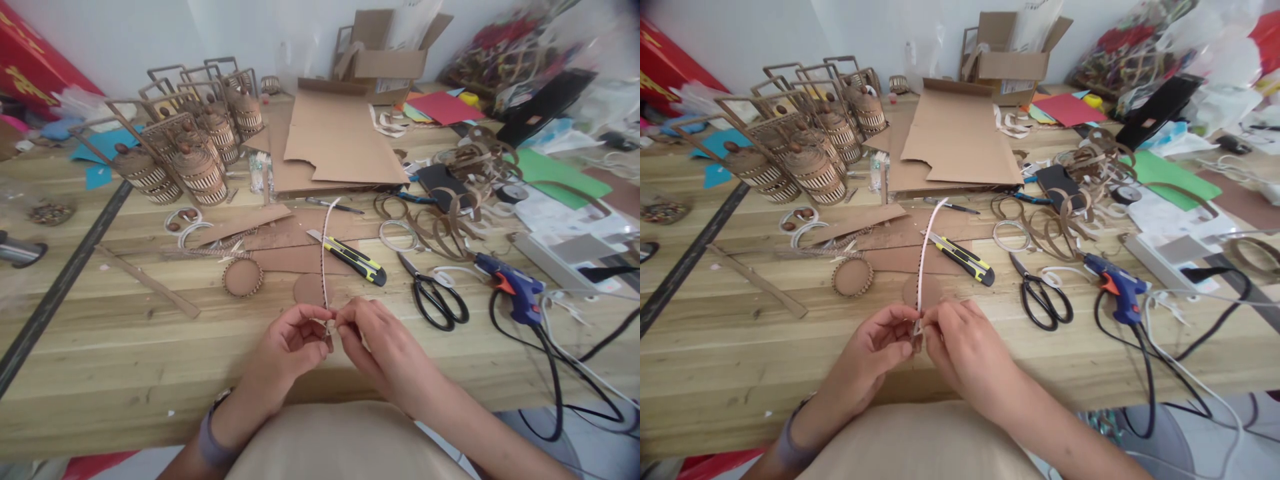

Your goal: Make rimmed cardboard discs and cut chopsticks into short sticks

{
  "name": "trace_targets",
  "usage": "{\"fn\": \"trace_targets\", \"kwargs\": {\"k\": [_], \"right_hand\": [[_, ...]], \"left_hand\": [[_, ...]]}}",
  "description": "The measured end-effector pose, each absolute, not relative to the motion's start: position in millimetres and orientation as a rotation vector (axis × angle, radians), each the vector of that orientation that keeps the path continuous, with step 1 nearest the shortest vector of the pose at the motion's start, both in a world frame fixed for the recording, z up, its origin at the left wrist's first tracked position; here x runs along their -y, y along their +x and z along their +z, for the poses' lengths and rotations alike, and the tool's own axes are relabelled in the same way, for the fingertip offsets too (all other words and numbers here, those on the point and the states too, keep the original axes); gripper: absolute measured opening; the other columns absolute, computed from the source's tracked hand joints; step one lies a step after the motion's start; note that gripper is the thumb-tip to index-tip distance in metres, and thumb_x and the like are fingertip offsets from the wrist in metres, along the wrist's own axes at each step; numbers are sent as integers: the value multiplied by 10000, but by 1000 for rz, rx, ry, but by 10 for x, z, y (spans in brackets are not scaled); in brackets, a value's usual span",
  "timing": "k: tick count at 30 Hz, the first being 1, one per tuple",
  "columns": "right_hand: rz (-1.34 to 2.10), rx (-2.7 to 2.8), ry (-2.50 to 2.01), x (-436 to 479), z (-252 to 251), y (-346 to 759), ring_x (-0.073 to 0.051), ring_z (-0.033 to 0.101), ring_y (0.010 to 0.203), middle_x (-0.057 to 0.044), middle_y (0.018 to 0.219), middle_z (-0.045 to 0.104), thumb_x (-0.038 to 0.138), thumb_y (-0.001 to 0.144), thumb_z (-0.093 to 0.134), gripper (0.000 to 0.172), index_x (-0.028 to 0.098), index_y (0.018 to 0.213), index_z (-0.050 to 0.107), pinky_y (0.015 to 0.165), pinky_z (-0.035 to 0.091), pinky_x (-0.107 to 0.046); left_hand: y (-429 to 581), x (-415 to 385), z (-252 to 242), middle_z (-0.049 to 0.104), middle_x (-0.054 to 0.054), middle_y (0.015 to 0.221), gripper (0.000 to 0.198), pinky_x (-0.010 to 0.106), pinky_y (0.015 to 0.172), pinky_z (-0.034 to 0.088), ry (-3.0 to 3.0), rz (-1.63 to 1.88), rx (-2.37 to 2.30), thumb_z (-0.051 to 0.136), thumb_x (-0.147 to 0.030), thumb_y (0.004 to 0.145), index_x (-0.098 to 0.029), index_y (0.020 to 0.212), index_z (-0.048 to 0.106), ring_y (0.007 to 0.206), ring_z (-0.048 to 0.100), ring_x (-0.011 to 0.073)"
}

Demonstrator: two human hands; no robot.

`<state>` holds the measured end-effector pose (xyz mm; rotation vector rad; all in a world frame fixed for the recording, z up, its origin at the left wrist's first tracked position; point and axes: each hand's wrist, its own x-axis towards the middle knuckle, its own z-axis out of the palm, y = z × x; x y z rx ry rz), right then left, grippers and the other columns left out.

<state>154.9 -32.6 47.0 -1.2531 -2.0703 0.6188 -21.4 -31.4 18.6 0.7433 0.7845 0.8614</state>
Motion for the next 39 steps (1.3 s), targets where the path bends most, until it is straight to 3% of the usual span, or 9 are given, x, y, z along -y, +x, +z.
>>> {"fn": "trace_targets", "kwargs": {"k": [6,8,10,14,19,24,29,35,39], "right_hand": [[1688,1151,-1245,249,537,1612,-93,495,389,74,530,584,379,970,421,199,234,835,430,445,399,-227],[1791,865,-1128,219,553,1633,-92,579,432,32,630,692,425,924,533,227,227,850,450,465,434,-216],[1781,700,-1041,193,553,1650,-122,697,603,-23,793,766,412,873,628,240,222,860,482,561,506,-221],[1553,735,-951,163,486,1666,-199,722,980,-38,1003,777,387,904,603,177,244,859,509,906,535,-363],[932,1230,-1144,152,333,1729,-213,544,1286,-29,1151,736,314,1010,420,111,277,914,463,1150,282,-510],[413,1633,-1292,45,224,1885,-211,510,1320,-59,1168,730,195,992,376,113,279,921,404,1172,196,-540],[212,1706,-1468,-105,195,2140,-249,502,1325,-109,1223,700,192,978,354,100,270,953,411,1151,199,-593],[-39,1735,-1770,-281,119,2626,-292,500,1319,-149,1254,669,220,952,359,102,252,947,456,1117,252,-604],[-161,1590,-1958,-431,127,3102,-338,529,1273,-182,1188,681,225,925,352,165,217,991,504,1116,141,-656]], "left_hand": [[-219,334,189,655,14,985,415,198,633,425,712,872,-642,746,-111,712,-266,1089,669,741,565,91],[-219,332,209,630,35,1124,505,213,631,440,703,875,-615,761,-113,698,-294,1154,641,744,576,94],[-227,329,224,610,59,1182,584,229,631,456,710,849,-591,781,-138,695,-304,1226,606,738,582,100],[-250,331,222,634,61,1085,691,225,605,472,683,751,-497,826,-178,676,-303,1304,568,698,588,99],[-266,366,194,665,37,954,774,180,569,480,599,655,-337,870,-219,662,-299,1356,537,641,608,81],[-340,415,171,659,25,899,852,140,497,487,512,543,-207,901,-288,626,-267,1385,516,598,626,78],[-457,485,132,636,13,886,853,102,458,481,462,511,-140,905,-302,620,-256,1381,521,561,622,54],[-546,459,114,633,1,802,844,145,433,495,448,421,-174,913,-341,587,-258,1347,556,502,605,77],[-546,449,139,636,4,785,835,155,457,501,427,395,-192,920,-320,575,-240,1331,575,516,611,82]]}}
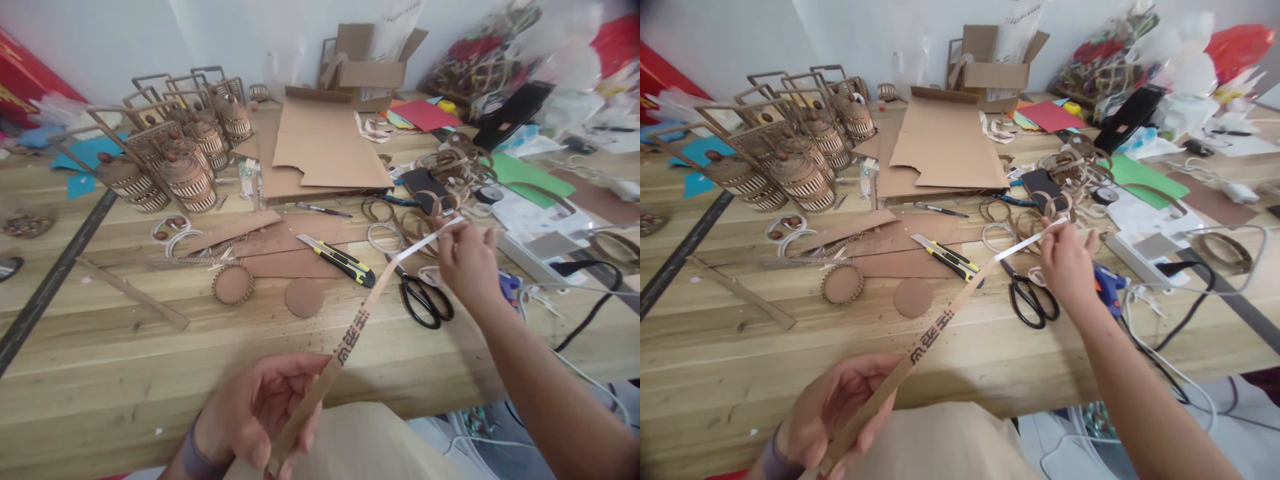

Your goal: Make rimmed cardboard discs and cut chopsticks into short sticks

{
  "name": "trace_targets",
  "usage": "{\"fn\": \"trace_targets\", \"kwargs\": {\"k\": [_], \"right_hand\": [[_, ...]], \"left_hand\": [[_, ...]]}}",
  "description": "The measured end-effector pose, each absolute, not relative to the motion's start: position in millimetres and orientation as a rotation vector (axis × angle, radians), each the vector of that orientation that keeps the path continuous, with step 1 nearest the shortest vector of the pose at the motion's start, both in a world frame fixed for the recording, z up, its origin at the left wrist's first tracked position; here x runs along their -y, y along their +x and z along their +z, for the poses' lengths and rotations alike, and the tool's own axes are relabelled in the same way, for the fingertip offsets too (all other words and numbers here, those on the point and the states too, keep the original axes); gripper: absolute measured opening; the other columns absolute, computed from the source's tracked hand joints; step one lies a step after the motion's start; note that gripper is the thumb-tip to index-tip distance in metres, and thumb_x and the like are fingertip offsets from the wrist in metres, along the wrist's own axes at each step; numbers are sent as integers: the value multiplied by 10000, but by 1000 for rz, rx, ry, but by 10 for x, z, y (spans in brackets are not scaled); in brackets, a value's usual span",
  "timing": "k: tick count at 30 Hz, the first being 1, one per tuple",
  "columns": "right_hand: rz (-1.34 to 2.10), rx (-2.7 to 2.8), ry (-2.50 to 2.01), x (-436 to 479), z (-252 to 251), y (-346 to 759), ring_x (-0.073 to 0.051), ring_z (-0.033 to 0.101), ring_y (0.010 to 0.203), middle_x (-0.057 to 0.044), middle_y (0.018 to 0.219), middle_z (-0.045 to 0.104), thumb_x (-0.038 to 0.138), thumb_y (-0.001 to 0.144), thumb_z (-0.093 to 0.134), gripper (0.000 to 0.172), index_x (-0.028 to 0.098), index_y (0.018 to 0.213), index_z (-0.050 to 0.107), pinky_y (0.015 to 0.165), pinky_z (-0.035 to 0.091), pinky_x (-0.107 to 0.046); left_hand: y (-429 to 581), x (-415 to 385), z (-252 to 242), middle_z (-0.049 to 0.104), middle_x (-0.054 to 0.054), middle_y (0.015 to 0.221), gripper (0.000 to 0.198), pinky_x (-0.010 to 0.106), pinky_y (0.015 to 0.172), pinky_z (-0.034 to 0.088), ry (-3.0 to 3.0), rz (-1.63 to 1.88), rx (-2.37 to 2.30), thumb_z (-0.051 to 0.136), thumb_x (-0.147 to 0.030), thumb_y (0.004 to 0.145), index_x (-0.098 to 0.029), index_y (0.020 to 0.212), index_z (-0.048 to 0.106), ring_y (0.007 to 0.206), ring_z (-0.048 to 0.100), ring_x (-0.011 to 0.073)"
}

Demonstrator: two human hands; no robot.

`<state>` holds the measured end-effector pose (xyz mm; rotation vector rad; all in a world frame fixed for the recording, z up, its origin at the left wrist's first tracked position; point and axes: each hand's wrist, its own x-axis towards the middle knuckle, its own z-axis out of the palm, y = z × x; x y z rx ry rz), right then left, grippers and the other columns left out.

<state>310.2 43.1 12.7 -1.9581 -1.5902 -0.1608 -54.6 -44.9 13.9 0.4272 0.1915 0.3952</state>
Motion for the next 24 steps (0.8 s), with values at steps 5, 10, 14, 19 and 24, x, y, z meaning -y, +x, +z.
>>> {"fn": "trace_targets", "kwargs": {"k": [5,10,14,19,24], "right_hand": [[-163,1408,-2201,-470,300,3550,-443,613,1081,-283,1106,671,215,891,406,345,132,1186,565,897,381,-660],[-105,1581,-2112,-173,589,3164,-352,648,1034,-87,994,733,201,886,468,331,296,1157,632,922,449,-567],[-94,2165,-1328,68,811,2511,-351,534,1246,-69,1291,633,163,882,502,345,327,1158,629,1051,355,-597],[332,2539,-896,98,831,2056,-270,476,1322,-48,1161,716,385,940,573,297,300,1219,630,1159,195,-545],[503,2528,-885,69,772,2019,-206,596,1141,-2,937,754,320,991,499,198,269,981,690,1145,167,-494]], "left_hand": [[-533,506,167,643,6,795,768,151,508,502,439,455,-207,910,-296,603,-246,1306,607,584,636,87],[-551,460,158,660,26,834,791,168,540,513,479,389,-239,907,-300,605,-239,1329,594,608,629,92],[-545,381,177,662,26,844,809,169,544,508,507,313,-269,902,-283,612,-234,1350,573,603,619,84],[-491,380,251,666,10,811,803,153,512,474,521,255,-279,888,-136,563,-233,1309,608,599,604,86],[-554,307,243,669,26,829,768,182,529,477,566,179,-312,882,-218,586,-232,1305,612,612,594,99]]}}
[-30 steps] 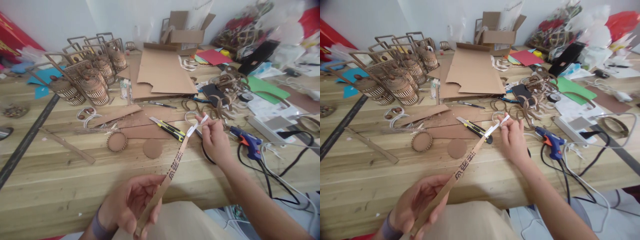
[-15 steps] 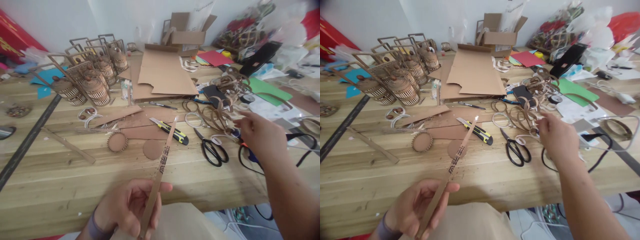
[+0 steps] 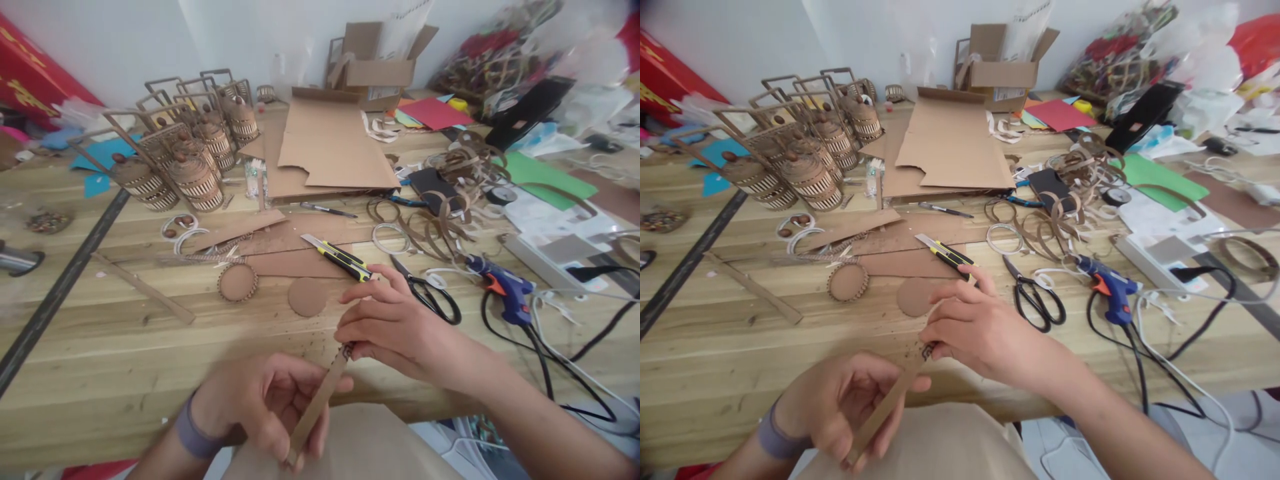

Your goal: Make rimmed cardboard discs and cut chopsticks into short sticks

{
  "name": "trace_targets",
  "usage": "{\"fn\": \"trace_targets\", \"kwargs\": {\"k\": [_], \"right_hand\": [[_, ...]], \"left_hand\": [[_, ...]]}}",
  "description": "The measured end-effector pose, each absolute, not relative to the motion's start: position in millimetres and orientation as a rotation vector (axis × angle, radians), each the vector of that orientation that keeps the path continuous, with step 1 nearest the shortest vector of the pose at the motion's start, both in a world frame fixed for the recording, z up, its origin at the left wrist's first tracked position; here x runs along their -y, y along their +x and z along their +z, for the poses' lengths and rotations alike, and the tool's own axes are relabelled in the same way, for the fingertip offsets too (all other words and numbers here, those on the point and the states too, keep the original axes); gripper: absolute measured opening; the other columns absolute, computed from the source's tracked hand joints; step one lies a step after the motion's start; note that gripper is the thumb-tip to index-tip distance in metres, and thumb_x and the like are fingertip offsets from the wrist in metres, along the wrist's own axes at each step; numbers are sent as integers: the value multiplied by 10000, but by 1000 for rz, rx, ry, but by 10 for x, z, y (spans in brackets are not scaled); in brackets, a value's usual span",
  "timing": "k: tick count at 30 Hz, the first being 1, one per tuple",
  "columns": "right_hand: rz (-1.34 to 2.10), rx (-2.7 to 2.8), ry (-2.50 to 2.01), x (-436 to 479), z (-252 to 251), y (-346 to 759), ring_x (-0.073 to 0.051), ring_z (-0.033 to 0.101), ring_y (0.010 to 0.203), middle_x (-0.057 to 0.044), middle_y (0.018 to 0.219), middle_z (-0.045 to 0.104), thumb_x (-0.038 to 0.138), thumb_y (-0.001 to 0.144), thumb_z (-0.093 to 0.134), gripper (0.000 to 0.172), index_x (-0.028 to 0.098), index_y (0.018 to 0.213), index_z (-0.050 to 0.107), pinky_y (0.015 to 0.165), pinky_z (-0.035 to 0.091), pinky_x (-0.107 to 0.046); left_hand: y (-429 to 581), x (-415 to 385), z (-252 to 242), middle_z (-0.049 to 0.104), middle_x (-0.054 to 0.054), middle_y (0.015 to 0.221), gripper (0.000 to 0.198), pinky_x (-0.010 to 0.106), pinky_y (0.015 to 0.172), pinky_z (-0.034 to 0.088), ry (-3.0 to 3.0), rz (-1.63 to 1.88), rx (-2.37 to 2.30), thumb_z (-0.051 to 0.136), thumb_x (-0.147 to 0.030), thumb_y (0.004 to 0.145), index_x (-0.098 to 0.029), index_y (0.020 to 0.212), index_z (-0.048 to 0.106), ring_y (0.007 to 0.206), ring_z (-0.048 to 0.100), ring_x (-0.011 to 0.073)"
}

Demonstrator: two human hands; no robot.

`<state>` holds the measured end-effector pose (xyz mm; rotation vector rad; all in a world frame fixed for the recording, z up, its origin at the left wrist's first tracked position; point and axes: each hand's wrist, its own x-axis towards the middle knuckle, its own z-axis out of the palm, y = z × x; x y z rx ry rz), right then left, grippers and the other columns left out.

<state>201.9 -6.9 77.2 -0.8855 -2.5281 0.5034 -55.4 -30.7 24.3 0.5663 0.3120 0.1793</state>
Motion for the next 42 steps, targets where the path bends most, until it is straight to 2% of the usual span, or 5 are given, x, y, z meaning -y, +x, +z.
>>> {"fn": "trace_targets", "kwargs": {"k": [7,14,24,31,42], "right_hand": [[280,2552,-1199,115,506,2266,-227,639,1040,-4,889,739,247,946,557,125,257,948,682,1101,222,-522],[248,2602,-1367,232,236,2249,-230,655,1001,-17,863,724,181,895,593,102,233,838,661,1092,264,-550],[234,2621,-1384,293,105,2164,-244,648,994,-51,892,724,157,906,562,100,207,844,622,1090,288,-588],[125,2637,-1401,266,110,2011,-241,642,958,-63,871,716,166,905,584,110,195,806,623,1084,299,-564],[-50,2636,-1382,258,-2,1942,-207,623,948,-31,853,709,226,899,620,108,212,792,617,1102,240,-468]], "left_hand": [[-629,-174,271,646,73,1019,474,346,788,499,1407,447,-1139,634,-343,857,-199,1304,564,868,620,196],[-221,-324,149,601,127,965,284,433,866,439,2341,261,-1521,683,-377,839,-119,947,633,957,557,308],[-159,-347,206,581,9,831,288,322,708,447,2003,284,-1517,694,-213,787,-206,972,473,761,593,219],[-315,-75,341,662,27,897,57,315,769,456,1975,466,-1244,568,-205,877,-224,912,608,849,618,207],[-340,117,139,715,31,901,178,293,776,500,2116,458,-1230,530,-91,894,-206,971,640,846,660,192]]}}
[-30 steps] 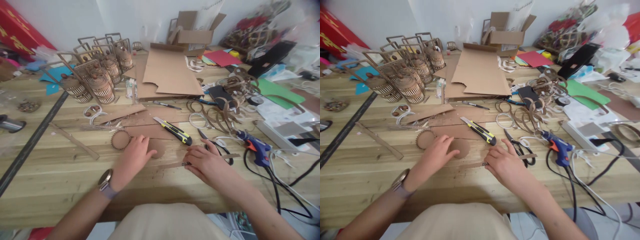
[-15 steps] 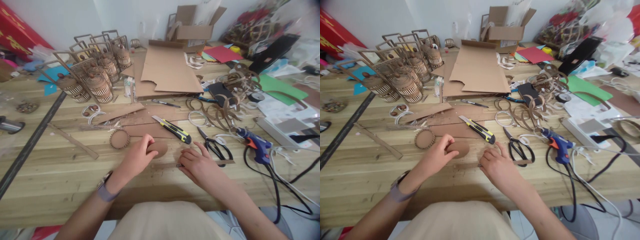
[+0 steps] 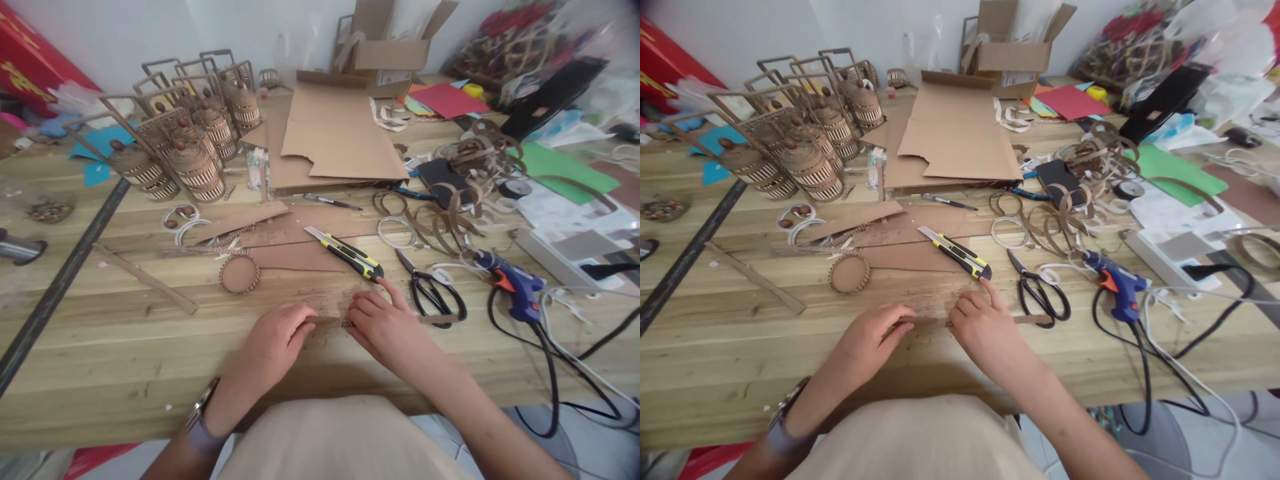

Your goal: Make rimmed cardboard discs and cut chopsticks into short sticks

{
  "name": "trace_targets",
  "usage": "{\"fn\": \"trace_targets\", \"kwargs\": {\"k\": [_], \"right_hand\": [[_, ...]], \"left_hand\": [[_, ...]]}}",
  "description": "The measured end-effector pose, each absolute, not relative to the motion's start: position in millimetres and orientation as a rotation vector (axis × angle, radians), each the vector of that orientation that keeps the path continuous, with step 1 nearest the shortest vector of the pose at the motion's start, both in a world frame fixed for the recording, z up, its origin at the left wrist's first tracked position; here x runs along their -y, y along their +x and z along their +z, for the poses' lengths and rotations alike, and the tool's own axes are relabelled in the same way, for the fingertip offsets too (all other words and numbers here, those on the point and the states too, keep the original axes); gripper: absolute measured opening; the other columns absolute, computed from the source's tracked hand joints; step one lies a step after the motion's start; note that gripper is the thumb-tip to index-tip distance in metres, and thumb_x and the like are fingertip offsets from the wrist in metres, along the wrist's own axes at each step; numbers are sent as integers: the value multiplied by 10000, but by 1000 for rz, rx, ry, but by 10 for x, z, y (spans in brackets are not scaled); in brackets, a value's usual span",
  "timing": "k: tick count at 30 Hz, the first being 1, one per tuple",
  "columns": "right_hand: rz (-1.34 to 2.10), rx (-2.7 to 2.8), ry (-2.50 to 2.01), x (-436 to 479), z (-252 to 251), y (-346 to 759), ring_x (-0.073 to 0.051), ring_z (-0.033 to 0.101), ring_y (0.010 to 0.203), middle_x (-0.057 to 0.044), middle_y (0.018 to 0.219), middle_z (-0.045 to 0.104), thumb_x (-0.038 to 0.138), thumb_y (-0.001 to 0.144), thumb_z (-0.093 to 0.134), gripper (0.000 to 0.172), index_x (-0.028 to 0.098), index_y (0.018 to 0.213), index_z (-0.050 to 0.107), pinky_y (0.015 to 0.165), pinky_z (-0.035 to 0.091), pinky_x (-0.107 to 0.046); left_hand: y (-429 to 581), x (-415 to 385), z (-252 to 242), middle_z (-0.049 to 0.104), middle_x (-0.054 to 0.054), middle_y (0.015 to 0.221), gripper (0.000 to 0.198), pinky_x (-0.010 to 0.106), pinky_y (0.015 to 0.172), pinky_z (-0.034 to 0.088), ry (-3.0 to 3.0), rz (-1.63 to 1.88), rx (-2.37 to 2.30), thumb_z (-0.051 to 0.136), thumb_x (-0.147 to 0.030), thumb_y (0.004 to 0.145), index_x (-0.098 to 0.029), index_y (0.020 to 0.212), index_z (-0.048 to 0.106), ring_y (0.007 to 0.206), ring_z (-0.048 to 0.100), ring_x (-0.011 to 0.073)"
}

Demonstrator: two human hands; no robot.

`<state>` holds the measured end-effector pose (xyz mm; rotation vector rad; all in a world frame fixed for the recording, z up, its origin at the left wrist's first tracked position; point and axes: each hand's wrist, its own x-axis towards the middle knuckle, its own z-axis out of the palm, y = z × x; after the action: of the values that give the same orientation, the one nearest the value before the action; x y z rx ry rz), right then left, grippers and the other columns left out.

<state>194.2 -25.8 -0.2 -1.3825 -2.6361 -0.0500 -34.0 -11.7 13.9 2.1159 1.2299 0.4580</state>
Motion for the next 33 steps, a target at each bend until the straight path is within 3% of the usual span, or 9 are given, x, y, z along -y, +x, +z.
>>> {"fn": "trace_targets", "kwargs": {"k": [20,33], "right_hand": [[-66,2622,-1394,261,-14,1931,-215,624,938,-33,857,705,221,860,674,107,203,768,621,1087,256,-476],[-10,2606,-1407,268,2,1939,-224,626,937,-29,868,699,267,858,683,87,204,814,641,1101,234,-483]], "left_hand": [[-292,136,46,692,38,866,160,301,732,455,2148,427,-1200,541,-93,906,-187,967,655,822,630,201],[-271,145,23,677,54,871,179,328,734,492,2212,372,-1213,520,-97,913,-177,989,661,832,633,217]]}}
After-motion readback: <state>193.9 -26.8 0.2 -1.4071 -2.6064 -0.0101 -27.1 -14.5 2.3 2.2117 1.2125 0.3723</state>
